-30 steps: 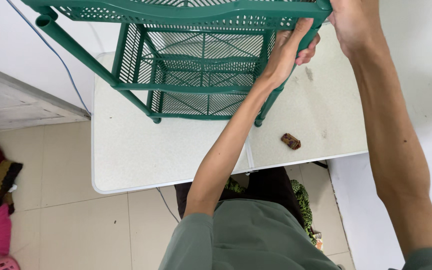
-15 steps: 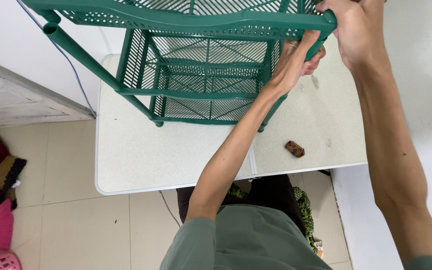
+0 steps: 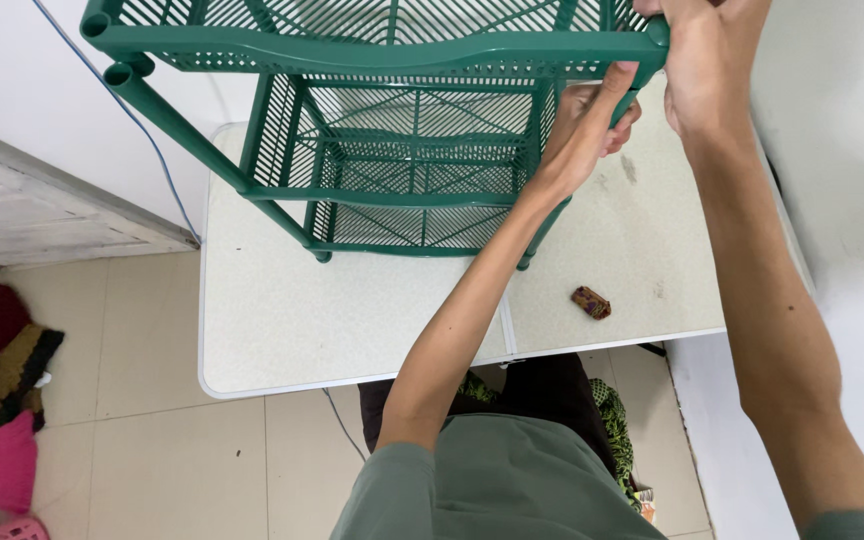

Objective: The person disassembles a green plastic storage rack by hand on a white table. They remove the top basket and then detach the vertical support poles from the lower basket, placing the separated parts on the table.

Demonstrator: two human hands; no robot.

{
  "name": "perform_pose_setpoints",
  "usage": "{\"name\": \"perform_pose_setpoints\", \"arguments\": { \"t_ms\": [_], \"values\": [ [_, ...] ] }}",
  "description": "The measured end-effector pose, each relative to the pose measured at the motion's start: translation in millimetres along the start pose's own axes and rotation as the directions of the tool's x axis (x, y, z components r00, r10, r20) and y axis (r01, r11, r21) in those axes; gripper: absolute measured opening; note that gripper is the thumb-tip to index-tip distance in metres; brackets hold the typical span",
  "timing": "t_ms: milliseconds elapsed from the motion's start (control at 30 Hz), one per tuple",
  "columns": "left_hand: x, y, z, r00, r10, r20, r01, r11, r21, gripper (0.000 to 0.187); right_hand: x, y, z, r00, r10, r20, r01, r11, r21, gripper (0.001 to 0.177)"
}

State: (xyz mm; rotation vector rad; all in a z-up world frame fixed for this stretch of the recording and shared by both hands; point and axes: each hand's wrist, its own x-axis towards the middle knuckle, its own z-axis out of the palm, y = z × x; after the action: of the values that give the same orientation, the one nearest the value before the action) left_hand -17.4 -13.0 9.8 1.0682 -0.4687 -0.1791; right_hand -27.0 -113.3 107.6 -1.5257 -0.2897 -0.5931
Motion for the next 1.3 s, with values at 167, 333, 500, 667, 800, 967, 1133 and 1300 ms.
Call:
{"name": "perform_pose_setpoints", "arguments": {
  "t_ms": [167,333,500,667,800,967,1133,1300],
  "values": [
    [-13,9,5,0.998,0.045,-0.041,-0.044,0.999,0.021,0.064,-2,3,-11,0.997,-0.072,-0.022,0.072,0.996,0.044,0.017],
    [-15,15,9,0.99,0.123,-0.068,-0.111,0.982,0.155,0.065,-1,15,-49,0.997,-0.068,-0.039,0.071,0.991,0.111,0.023],
    [-29,28,11,0.996,0.086,-0.015,-0.083,0.988,0.127,0.065,-10,8,-117,0.979,-0.167,-0.12,0.16,0.985,-0.062,0.027],
    [-41,22,21,0.986,0.089,-0.142,-0.075,0.992,0.104,0.061,-45,-3,-183,0.961,-0.194,-0.196,0.16,0.971,-0.175,0.022],
    [-45,20,21,0.916,0.294,-0.272,-0.249,0.95,0.187,0.047,-68,-10,-210,0.958,-0.143,-0.249,0.106,0.982,-0.157,0.018],
    [-50,40,7,0.867,0.295,-0.401,-0.327,0.945,-0.011,0.081,-85,-17,-221,0.947,-0.144,-0.288,0.115,0.987,-0.116,0.024],
    [-51,54,14,0.859,0.322,-0.397,-0.258,0.944,0.207,0.109,-94,-16,-231,0.948,-0.173,-0.268,0.142,0.981,-0.133,0.032],
    [-26,73,25,0.916,0.321,-0.241,-0.228,0.91,0.347,0.105,-102,-8,-247,0.918,-0.16,-0.364,0.148,0.987,-0.062,0.029]
  ]
}}
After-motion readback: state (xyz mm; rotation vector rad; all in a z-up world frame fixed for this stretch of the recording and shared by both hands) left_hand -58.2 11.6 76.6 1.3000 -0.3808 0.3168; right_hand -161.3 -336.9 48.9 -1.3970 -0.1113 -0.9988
